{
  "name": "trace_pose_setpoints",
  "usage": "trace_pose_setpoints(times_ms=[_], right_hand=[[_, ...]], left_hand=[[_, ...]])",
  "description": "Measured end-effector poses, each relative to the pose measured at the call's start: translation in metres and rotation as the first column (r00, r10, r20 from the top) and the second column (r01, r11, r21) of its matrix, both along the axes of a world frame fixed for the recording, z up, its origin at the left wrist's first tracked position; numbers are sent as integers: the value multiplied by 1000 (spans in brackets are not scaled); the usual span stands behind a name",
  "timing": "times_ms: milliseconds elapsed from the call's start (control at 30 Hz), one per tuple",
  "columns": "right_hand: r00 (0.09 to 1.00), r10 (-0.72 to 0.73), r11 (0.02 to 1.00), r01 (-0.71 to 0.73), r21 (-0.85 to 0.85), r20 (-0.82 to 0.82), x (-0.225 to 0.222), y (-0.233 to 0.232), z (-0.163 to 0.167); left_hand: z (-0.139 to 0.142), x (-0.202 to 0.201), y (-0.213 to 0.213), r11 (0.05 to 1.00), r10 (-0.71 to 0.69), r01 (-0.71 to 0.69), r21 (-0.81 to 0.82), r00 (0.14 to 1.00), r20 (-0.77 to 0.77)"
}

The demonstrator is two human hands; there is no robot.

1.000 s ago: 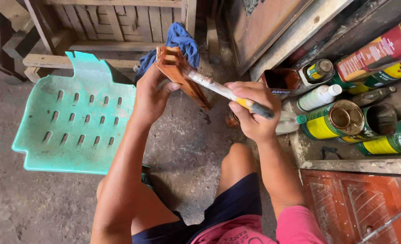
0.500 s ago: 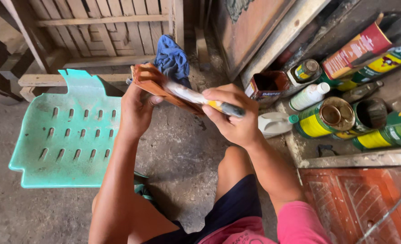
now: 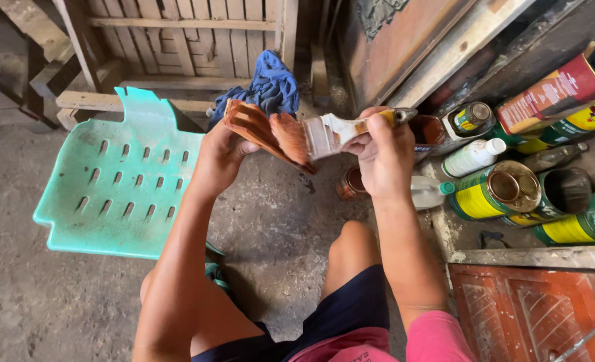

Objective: The person sits on a low stool holding a bundle of long wooden strips and brushes stain onto them with a paintbrush, dipping the brush into a stain can and rotating the strips to coat different sides. At the end the person carries the strips to a workbench and sets the brush and can down.

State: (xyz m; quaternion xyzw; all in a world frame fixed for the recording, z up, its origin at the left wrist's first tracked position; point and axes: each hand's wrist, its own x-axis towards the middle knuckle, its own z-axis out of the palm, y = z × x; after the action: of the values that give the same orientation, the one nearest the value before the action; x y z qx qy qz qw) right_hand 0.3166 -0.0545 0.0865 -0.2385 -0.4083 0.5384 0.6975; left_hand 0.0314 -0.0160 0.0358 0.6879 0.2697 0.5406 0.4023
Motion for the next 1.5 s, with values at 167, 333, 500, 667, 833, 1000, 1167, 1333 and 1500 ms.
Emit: trace_pose_setpoints(times_ms=[167, 333, 500, 667, 833, 1000, 1167, 1333, 1500], right_hand=[[985, 170, 981, -173, -84, -41, -5, 3, -6], [998, -11, 994, 5, 114, 57, -23, -5, 3], [876, -315, 893, 143, 428, 365, -21, -36, 19], [740, -438, 810, 77, 582, 511, -28, -42, 28], [456, -630, 725, 53, 687, 629, -36, -57, 42], [432, -711, 623, 23, 782, 554, -48, -76, 47], [422, -748, 578, 35, 815, 512, -52, -67, 44], [536, -702, 586, 61, 808, 469, -48, -67, 32], [538, -677, 655, 132, 744, 501, -50, -62, 22]], left_hand=[[-2, 1, -3, 999, 33, -35, -19, 996, -77], [3, 1, -5, 998, 64, -62, 25, 990, -123], [10, -2, -7, 980, 138, -106, 167, 971, -194], [15, -4, -8, 982, 138, -110, 155, 973, -185], [14, -1, -7, 973, 169, -135, 190, 970, -177], [14, 6, -9, 973, 174, -139, 182, 967, -189], [17, 4, -9, 976, 183, -157, 154, 967, -175], [10, 7, -11, 974, 187, -155, 167, 964, -191], [9, -1, -11, 982, 179, -169, 81, 972, -149]])
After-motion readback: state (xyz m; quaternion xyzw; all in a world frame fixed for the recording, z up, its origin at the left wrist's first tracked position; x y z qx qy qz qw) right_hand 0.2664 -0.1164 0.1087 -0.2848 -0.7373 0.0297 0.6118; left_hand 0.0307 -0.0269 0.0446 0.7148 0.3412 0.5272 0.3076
